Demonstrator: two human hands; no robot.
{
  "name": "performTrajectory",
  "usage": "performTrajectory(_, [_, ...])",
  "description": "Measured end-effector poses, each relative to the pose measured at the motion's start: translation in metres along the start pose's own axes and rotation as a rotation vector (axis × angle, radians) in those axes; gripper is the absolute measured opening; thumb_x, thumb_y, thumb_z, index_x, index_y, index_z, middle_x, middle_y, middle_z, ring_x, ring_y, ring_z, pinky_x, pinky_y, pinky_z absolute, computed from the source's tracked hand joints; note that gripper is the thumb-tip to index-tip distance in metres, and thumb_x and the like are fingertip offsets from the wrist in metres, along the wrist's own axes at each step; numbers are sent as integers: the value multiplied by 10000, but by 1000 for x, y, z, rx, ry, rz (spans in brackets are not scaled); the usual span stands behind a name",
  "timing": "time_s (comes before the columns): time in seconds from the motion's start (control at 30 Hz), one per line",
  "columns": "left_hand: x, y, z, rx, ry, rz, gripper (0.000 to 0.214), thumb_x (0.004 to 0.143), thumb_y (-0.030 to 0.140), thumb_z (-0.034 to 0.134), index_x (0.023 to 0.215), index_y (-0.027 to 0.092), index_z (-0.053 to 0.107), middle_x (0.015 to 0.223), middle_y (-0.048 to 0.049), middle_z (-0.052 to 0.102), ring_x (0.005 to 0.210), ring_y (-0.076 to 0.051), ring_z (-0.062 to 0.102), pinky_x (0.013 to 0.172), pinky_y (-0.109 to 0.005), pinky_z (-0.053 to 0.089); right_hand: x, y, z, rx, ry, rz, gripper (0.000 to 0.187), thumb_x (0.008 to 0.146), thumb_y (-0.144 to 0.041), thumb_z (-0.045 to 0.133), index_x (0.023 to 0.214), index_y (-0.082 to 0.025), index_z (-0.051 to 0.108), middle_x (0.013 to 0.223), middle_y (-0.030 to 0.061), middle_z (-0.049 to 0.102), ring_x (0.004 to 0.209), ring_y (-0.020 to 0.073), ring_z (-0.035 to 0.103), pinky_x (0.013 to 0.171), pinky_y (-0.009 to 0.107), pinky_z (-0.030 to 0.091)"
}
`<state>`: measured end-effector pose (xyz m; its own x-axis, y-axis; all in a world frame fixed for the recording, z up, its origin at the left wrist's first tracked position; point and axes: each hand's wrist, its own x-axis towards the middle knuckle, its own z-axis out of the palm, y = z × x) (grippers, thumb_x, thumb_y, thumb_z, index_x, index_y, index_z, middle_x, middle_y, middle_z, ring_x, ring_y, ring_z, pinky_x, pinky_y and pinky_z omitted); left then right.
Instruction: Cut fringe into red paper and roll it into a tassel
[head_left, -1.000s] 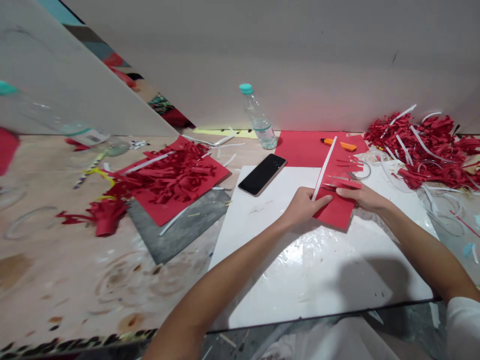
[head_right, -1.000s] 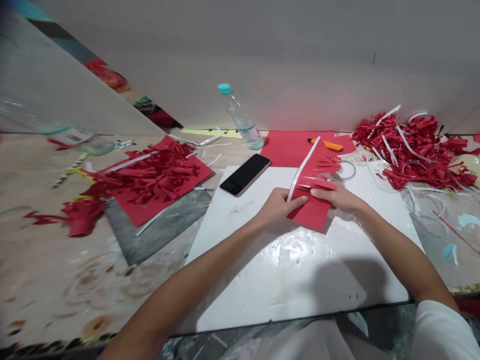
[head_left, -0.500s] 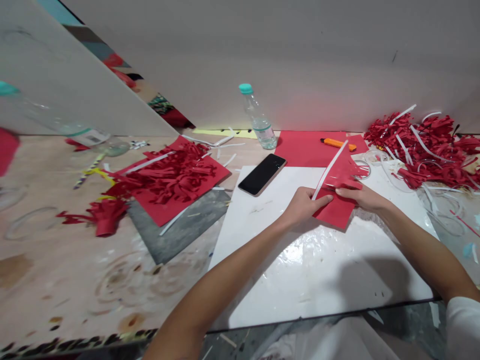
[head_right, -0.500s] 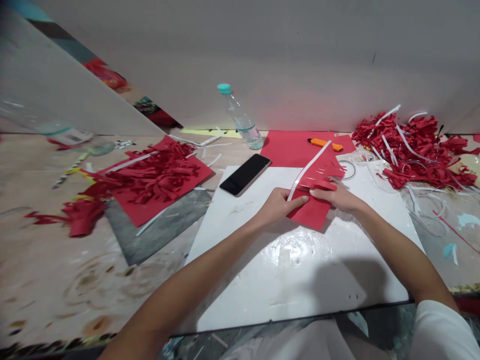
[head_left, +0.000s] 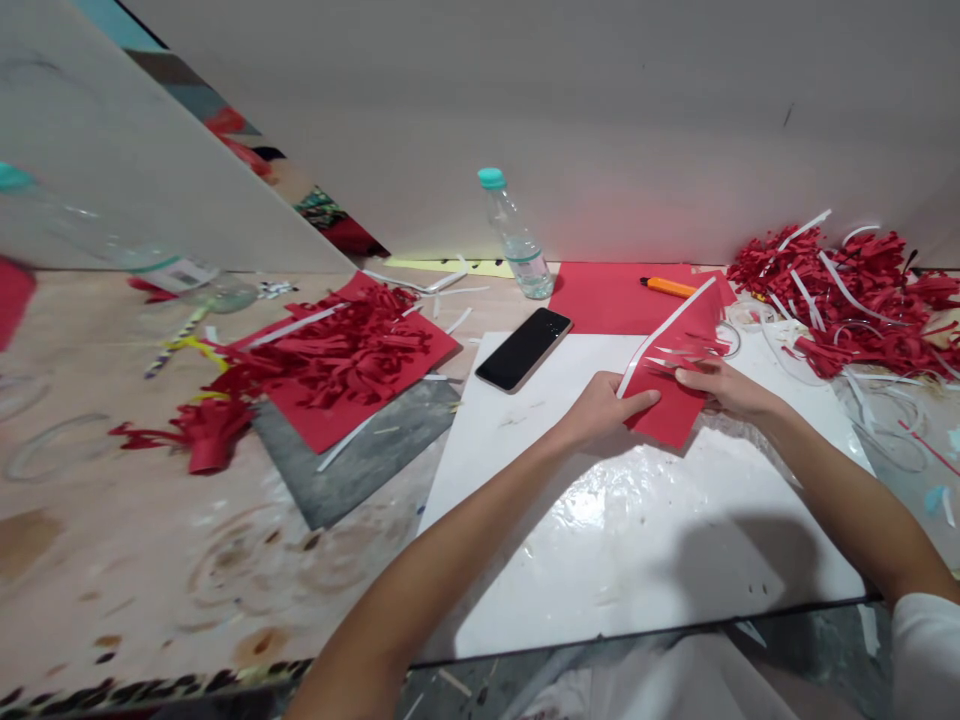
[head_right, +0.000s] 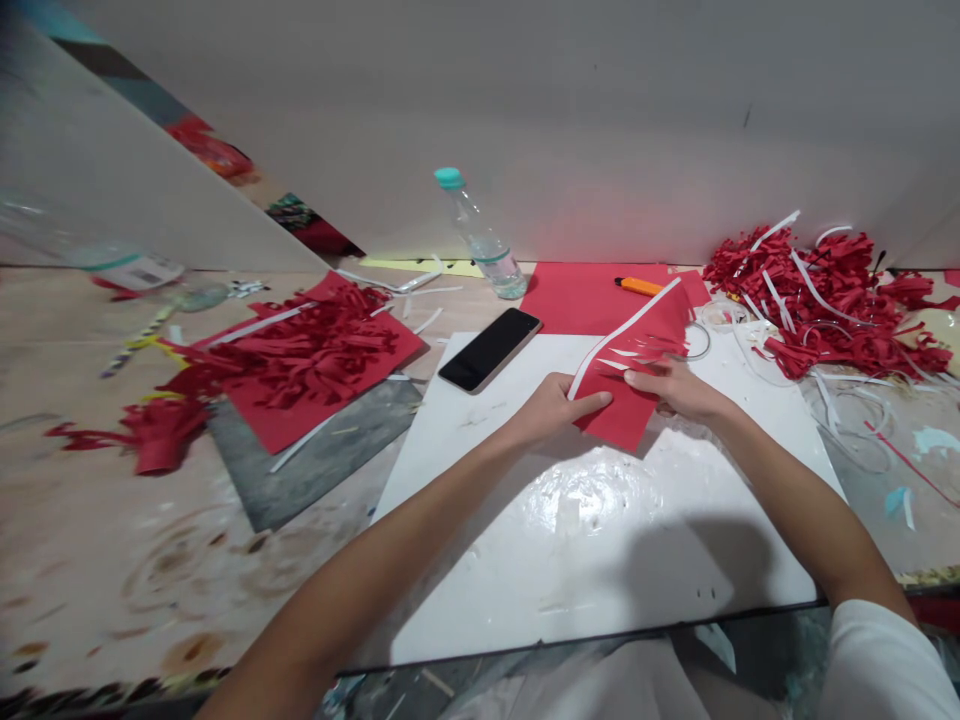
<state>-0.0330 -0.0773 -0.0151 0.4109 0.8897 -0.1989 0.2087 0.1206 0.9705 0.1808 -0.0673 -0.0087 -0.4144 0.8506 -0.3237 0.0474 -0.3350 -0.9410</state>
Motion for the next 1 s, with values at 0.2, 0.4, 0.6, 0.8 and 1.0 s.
performTrajectory(0.2, [7, -5, -18, -19, 174, 18, 420, 725, 511, 718, 626, 110, 639, 513, -38, 602, 458, -132, 533, 447, -235, 397, 0, -7, -24, 7, -142, 30, 434, 788, -516, 691, 639, -194, 442, 491, -108, 223, 409, 44, 132, 401, 228, 85])
performTrajectory(0.4, [13, -12, -27, -80, 294, 34, 413, 690, 507, 751, 686, 104, 659, 555, -23, 610, 467, -120, 516, 443, -235, 405, -2, -11, -38, -82, -185, 69, 455, 845, -495, 617, 1107, -123, 644, 557, -99, 200, 457, 68, 117, 420, 238, 84])
performTrajectory(0.6, [13, -13, -25, -85, 295, 40, 418, 692, 506, 747, 651, 105, 637, 528, -21, 586, 448, -117, 507, 430, -233, 392, -2, -11, -38, -123, -186, 61, 481, 857, -494, 604, 1145, -113, 661, 577, -91, 204, 470, 69, 126, 434, 249, 92])
performTrajectory(0.8, [14, -13, -26, -53, 305, 35, 422, 693, 511, 740, 670, 101, 643, 556, -28, 607, 474, -117, 518, 460, -232, 395, -3, -12, -41, -78, -157, 42, 462, 863, -479, 607, 1134, -109, 653, 575, -94, 198, 466, 70, 120, 431, 248, 85])
performTrajectory(1.0, [13, -14, -25, -61, 290, 52, 412, 705, 505, 738, 636, 116, 621, 530, -19, 578, 467, -114, 505, 448, -229, 381, -2, -9, -39, -134, -202, 33, 419, 872, -496, 593, 1077, -133, 639, 585, -89, 225, 465, 69, 140, 430, 251, 92])
